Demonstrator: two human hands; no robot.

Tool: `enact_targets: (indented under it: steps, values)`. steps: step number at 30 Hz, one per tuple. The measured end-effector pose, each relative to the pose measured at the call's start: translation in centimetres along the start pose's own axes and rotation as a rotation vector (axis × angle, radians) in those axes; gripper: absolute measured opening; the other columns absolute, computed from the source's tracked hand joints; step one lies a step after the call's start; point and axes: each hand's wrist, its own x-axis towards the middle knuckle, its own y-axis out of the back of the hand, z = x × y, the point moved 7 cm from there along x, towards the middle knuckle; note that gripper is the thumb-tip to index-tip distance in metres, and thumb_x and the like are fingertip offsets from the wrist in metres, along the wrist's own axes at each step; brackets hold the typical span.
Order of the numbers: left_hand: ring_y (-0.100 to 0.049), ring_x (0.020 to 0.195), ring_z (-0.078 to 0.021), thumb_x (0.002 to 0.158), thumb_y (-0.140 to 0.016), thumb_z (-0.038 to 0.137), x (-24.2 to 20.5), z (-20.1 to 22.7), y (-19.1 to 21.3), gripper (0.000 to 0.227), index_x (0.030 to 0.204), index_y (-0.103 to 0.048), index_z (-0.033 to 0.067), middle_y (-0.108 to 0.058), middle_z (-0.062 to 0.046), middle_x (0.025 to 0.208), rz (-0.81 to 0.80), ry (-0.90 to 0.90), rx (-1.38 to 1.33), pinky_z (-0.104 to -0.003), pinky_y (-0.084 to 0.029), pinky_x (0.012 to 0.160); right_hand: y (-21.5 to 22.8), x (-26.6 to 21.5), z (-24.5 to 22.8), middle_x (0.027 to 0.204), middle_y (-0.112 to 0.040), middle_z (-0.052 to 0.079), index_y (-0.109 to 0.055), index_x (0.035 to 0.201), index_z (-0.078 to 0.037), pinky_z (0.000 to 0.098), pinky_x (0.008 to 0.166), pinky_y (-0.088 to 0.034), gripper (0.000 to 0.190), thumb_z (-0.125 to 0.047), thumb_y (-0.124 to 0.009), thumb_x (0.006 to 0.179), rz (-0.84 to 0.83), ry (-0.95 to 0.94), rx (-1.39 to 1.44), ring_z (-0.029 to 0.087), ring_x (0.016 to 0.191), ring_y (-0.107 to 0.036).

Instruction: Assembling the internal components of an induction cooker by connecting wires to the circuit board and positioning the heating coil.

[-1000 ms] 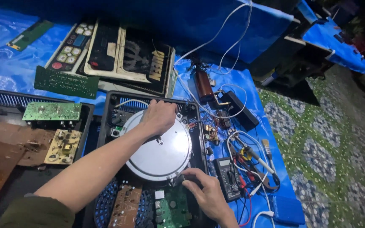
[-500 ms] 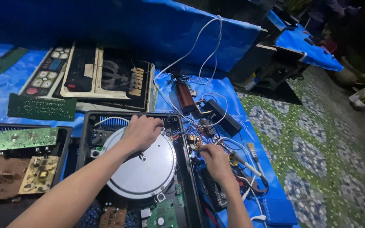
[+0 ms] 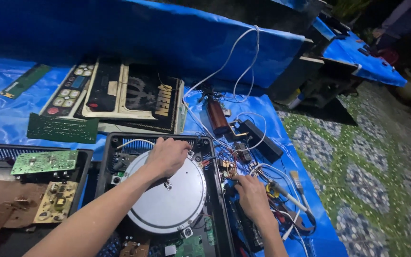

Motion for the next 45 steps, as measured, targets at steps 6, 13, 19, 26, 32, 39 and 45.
enact_targets:
  steps: [6,13,19,26,32,39,45]
  values:
    - [-0.061,0.113,-0.0294,0.106,-0.031,0.026,0.1,-0.1,-0.2,0.046,0.134,-0.067,0.0215,-0.070,-0.009,0.128,0.007,-0.001,-0.008,-0.047,-0.040,0.099,0.1,0.0,0.2,0.129,-0.068,0.002,-0.065,0.128,-0.022,0.0447,0.108,-0.041,0.030,-0.027,-0.055,0.101,-0.008,-0.047,0.022,0.023,0.123,-0.057]
    - [-0.061,0.120,-0.0241,0.105,-0.036,0.018,-0.1,0.1,0.2,0.040,0.128,-0.068,0.0225,-0.070,-0.002,0.130,0.026,-0.021,-0.088,-0.047,-0.037,0.106,0.0,0.2,1.1,0.120,-0.066,0.007,-0.066,0.126,-0.019,0.0454,0.099,-0.048,0.029,-0.025,-0.060,0.099,0.101,-0.002,0.082,0.026,0.116,-0.060]
    - [-0.064,0.113,-0.0235,0.102,-0.036,0.014,0.0,0.2,0.0,0.041,0.117,-0.073,0.0182,-0.073,-0.005,0.122,0.044,-0.060,-0.078,-0.046,-0.038,0.103,0.4,0.0,0.5,0.117,-0.067,0.008,-0.065,0.126,-0.016,0.0443,0.096,-0.050,0.028,-0.021,-0.059,0.099,0.126,0.036,0.063,0.026,0.112,-0.062]
    - [-0.066,0.105,-0.0227,0.102,-0.040,0.014,0.0,0.0,0.1,0.036,0.109,-0.075,0.0167,-0.075,-0.005,0.115,0.087,-0.087,-0.099,-0.046,-0.040,0.101,0.8,-0.1,0.4,0.114,-0.066,0.009,-0.065,0.125,-0.016,0.0436,0.091,-0.052,0.027,-0.021,-0.059,0.099,0.133,0.042,0.069,0.025,0.105,-0.064]
    - [-0.064,0.108,-0.0256,0.101,-0.038,0.015,0.1,0.1,0.0,0.038,0.109,-0.075,0.0182,-0.075,-0.002,0.118,0.076,-0.080,-0.068,-0.047,-0.038,0.101,1.3,-0.1,1.2,0.111,-0.070,0.011,-0.068,0.118,-0.010,0.0459,0.092,-0.051,0.023,-0.018,-0.061,0.098,0.216,0.108,0.082,0.028,0.107,-0.063]
    - [-0.068,0.106,-0.0264,0.103,-0.045,0.018,-0.1,-0.1,0.3,0.030,0.117,-0.071,0.0196,-0.076,-0.004,0.106,0.070,-0.115,0.034,-0.040,-0.046,0.097,1.6,0.0,1.6,0.095,-0.073,0.003,-0.075,0.100,-0.018,0.0338,0.090,-0.055,0.009,-0.015,-0.068,0.095,0.214,0.052,0.069,0.021,0.100,-0.070]
    - [-0.069,0.104,-0.0259,0.103,-0.045,0.019,-0.3,0.0,0.5,0.031,0.118,-0.072,0.0202,-0.076,-0.004,0.106,0.047,-0.106,0.027,-0.039,-0.046,0.097,1.7,-0.6,0.0,0.098,-0.070,0.001,-0.074,0.093,-0.020,0.0385,0.091,-0.050,0.004,-0.017,-0.074,0.090,0.095,0.127,0.018,0.024,0.107,-0.063]
